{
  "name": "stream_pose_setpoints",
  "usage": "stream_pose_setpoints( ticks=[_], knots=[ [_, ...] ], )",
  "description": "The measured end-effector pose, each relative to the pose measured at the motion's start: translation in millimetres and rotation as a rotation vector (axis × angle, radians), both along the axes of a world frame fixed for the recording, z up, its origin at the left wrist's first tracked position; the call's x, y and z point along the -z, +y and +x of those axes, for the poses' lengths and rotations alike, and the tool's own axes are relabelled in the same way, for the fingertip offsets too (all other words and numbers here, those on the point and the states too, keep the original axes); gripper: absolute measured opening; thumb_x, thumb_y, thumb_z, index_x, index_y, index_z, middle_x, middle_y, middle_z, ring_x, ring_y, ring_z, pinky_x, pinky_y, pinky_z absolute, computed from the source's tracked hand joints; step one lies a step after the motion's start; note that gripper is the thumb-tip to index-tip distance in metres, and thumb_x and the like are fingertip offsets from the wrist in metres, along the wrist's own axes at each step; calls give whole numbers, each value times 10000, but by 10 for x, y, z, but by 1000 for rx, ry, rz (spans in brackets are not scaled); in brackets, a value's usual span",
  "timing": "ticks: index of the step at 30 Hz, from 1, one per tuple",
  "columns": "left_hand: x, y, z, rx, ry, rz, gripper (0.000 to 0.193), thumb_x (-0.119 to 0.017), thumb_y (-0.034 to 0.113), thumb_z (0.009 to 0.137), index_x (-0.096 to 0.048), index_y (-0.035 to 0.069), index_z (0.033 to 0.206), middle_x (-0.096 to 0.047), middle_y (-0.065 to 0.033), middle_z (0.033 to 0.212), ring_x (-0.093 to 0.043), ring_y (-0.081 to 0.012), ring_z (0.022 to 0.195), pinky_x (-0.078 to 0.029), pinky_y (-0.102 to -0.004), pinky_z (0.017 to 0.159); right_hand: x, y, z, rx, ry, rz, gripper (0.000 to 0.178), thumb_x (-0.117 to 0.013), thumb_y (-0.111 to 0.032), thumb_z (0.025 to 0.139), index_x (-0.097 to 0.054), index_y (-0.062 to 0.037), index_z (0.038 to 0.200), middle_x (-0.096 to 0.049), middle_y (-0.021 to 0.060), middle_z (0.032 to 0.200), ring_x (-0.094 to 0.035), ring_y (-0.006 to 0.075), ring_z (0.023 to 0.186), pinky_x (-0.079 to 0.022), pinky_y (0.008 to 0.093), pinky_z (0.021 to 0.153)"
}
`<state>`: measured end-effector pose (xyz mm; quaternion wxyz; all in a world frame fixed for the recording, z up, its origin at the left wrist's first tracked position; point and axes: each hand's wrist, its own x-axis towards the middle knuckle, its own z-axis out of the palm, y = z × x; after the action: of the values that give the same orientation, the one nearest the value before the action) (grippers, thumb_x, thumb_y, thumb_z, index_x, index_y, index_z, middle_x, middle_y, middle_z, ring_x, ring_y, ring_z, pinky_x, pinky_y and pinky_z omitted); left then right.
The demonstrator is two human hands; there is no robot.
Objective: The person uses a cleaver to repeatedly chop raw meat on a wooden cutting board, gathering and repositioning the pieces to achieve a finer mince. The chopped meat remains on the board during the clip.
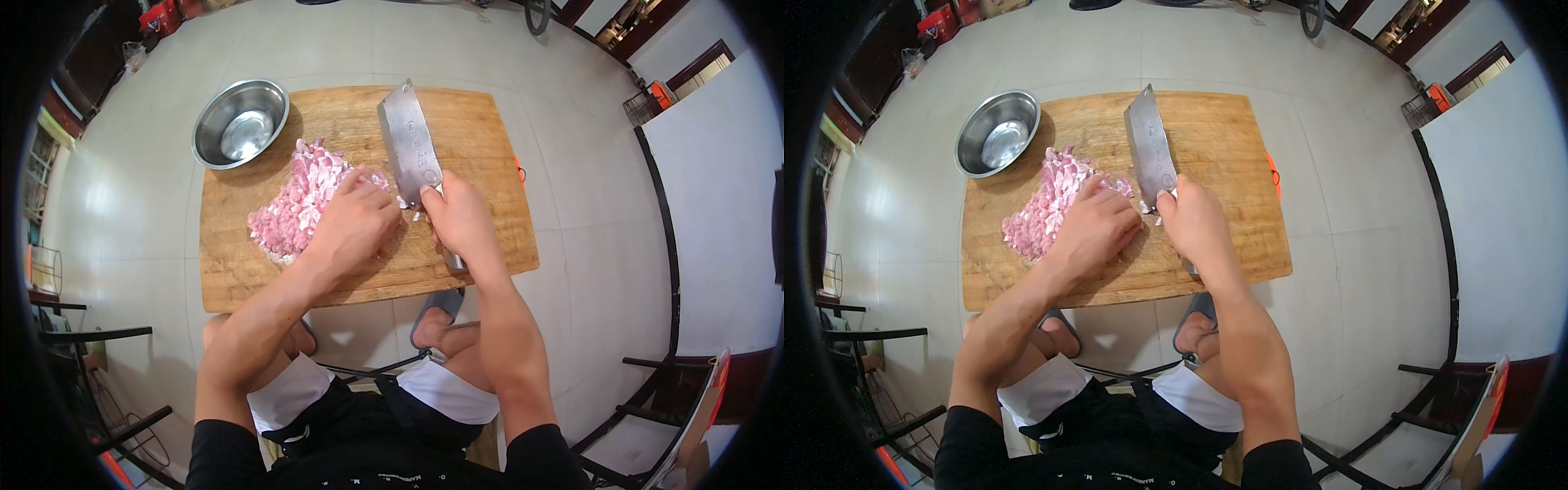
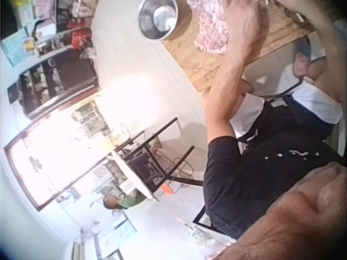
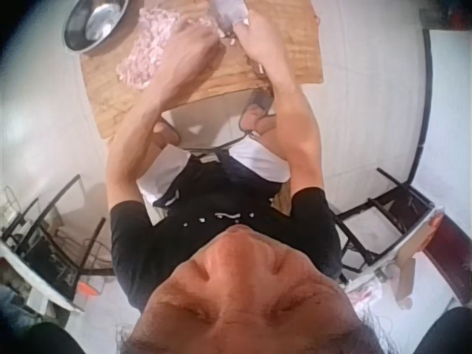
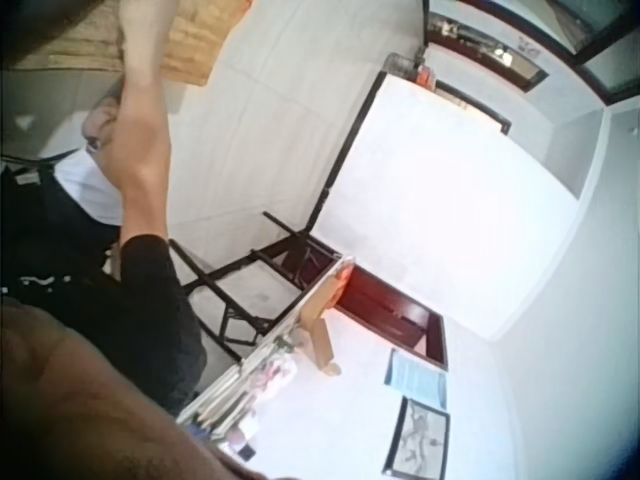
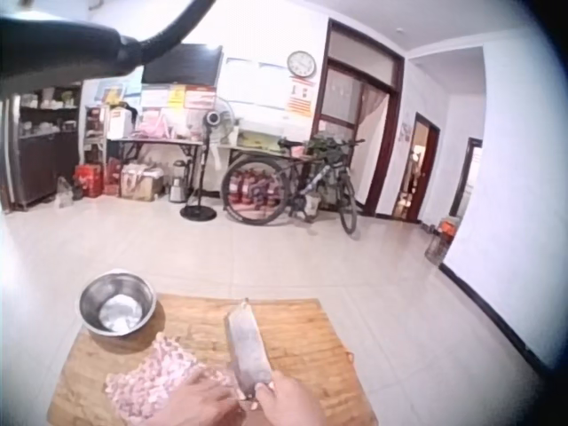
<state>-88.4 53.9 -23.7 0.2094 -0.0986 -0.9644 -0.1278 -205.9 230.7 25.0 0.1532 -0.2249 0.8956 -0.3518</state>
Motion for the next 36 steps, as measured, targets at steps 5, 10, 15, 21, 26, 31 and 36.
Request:
stream_pose_setpoints(
  ticks=[5, 10, 15, 21, 26, 31, 36],
  knots=[
    [9, 9, -16, -145, 38, 36, 105, -834, 183, 927, -776, 136, 1000, -724, -30, 1020, -711, -256, 1076, -428, -587, 1264, -134, 163, 144, 32, -8, -97, 330, -693, -257, 1067, -664, 67, 1014, -739, 341, 942, -730, 541, 912, -555, 595, 799],
    [-45, 122, -57, -322, 209, 48, 156, -814, 230, 954, -792, 103, 1042, -722, -88, 1116, -666, -304, 1227, -405, -595, 1266, -380, 337, 377, 6, 29, -8, 309, -705, -253, 1064, -686, 53, 1030, -742, 321, 891, -727, 541, 848, -561, 595, 767],
    [-38, 78, -37, -344, 93, 42, 228, -823, 276, 960, -819, 83, 1082, -726, -99, 1214, -634, -317, 1296, -388, -604, 1273, -395, 454, 490, -80, 187, 136, 287, -703, -229, 1060, -676, 54, 1026, -724, 295, 845, -715, 497, 780, -551, 559, 709],
    [-34, 66, -20, -303, 77, 74, 188, -821, 240, 944, -817, 83, 1047, -726, -92, 1187, -666, -307, 1245, -411, -607, 1258, -520, 474, 665, -177, 136, 201, 280, -666, -212, 1078, -661, 62, 1021, -728, 330, 835, -720, 562, 816, -571, 643, 758],
    [-42, 75, -22, -271, 67, 79, 138, -831, 207, 926, -810, 96, 1005, -730, -72, 1166, -664, -299, 1224, -431, -569, 1205, -621, 461, 708, -182, 88, 239, 279, -673, -201, 1064, -645, 61, 974, -720, 333, 869, -697, 574, 858, -550, 629, 770],
    [-3, 70, -48, -234, 110, 72, 91, -812, 171, 919, -780, 102, 969, -727, -56, 1083, -681, -280, 1150, -458, -546, 1153, -596, 474, 691, -225, 99, 210, 283, -631, -190, 1091, -626, 66, 970, -708, 333, 823, -700, 570, 817, -552, 635, 741],
    [6, 83, -61, -255, 93, 79, 81, -802, 162, 923, -773, 101, 969, -720, -67, 1065, -684, -285, 1137, -460, -542, 1146, -573, 507, 710, -212, 133, 177, 291, -625, -191, 1104, -618, 60, 957, -701, 331, 786, -702, 565, 778, -553, 638, 720]
  ],
)
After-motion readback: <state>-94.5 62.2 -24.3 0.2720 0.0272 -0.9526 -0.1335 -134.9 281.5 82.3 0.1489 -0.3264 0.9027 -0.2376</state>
